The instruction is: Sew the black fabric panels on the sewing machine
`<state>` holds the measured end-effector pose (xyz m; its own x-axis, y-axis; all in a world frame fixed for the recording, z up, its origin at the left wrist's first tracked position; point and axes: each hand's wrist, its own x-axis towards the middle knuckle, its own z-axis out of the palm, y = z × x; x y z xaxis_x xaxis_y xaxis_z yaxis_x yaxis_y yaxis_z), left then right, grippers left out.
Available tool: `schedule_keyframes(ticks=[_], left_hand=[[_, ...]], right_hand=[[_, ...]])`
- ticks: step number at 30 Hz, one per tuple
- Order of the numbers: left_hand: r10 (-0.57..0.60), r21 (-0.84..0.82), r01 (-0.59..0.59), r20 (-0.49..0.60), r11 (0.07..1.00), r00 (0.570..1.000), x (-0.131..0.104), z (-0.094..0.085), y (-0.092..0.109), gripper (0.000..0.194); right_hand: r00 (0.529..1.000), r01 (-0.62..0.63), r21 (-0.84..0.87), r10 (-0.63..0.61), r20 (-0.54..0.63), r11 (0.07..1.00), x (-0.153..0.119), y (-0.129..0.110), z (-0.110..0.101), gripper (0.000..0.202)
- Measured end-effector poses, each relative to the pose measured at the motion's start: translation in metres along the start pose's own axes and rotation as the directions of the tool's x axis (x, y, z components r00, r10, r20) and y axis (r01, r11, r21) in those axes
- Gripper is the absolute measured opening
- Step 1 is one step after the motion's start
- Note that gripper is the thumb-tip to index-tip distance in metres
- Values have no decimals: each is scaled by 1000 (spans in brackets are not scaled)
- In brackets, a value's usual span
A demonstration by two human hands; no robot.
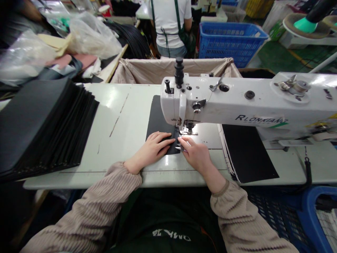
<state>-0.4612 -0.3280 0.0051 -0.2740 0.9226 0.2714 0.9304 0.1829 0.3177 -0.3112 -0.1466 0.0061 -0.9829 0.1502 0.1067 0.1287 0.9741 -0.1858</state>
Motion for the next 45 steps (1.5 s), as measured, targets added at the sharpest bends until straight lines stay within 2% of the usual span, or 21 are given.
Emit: schedule_keyframes(ticks=[13, 21, 26, 34, 45], left_hand=[[-8, -27, 8, -13, 1000, 1000, 0, 1, 1, 36], [-109, 13, 108, 33, 994, 994, 6, 5, -2, 43], [-131, 44, 129, 56, 991, 990, 12, 6, -4, 48], [-170, 96, 167, 22, 981, 985, 21, 5, -5, 44], [-152, 112, 149, 19, 982, 988, 20, 11, 0, 47]], right_hand=[[1000, -6, 5, 6, -8, 1000, -1, 0, 1, 49], [1000, -9, 26, 9, -9, 1000, -1, 1, 2, 49], [1000, -6, 49, 7, -29, 999, -1, 2, 3, 48], [999, 0, 50, 2, -39, 999, -1, 3, 3, 47], [999, -17, 82, 20, -34, 997, -1, 2, 3, 47]])
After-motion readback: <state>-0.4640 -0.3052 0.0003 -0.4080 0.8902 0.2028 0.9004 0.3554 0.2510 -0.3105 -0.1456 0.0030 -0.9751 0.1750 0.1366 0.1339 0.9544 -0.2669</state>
